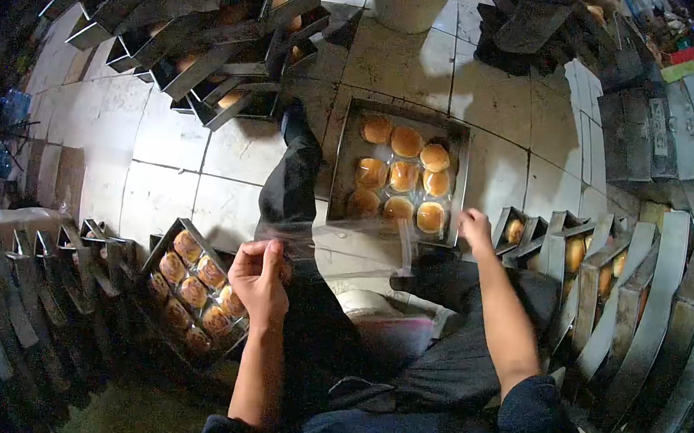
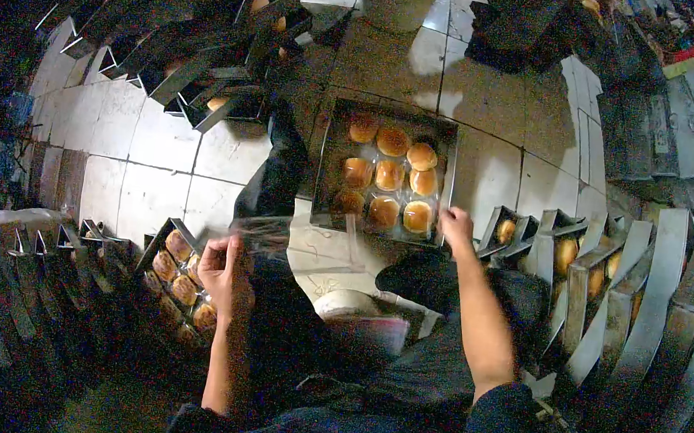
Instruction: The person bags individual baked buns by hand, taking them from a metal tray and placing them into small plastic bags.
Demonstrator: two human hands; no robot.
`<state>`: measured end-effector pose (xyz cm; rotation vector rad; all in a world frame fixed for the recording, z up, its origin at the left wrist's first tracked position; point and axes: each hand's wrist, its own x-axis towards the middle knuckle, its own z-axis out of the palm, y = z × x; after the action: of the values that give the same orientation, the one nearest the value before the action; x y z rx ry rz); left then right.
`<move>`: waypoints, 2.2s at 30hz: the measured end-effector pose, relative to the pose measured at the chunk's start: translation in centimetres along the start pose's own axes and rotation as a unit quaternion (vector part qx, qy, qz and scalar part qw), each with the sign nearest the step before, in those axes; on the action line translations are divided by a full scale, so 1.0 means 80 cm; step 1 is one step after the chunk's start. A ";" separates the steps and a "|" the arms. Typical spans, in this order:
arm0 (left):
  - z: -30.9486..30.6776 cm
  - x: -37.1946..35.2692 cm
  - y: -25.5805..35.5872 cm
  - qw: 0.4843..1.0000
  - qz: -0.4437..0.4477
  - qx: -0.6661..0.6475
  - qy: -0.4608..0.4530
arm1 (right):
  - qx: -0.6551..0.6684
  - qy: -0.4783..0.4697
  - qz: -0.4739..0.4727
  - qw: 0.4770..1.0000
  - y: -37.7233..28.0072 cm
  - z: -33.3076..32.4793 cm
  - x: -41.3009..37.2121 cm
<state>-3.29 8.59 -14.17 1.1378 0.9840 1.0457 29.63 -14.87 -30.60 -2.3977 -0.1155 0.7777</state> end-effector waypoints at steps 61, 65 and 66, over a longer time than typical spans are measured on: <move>0.025 -0.146 0.165 0.938 -0.226 -0.182 -0.189 | 0.079 -0.200 -0.611 0.762 -0.207 -0.049 -0.461; 0.035 -0.134 0.186 0.933 -0.296 -0.151 -0.140 | 0.052 -0.268 -0.636 0.721 -0.215 -0.077 -0.497; 0.024 -0.118 0.172 0.922 -0.289 -0.208 -0.154 | 0.158 -0.435 -0.635 0.619 -0.218 -0.089 -0.499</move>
<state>-5.39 0.48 0.33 0.5751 0.7291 0.5320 2.43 -14.74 4.21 -0.8641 -1.6640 0.9412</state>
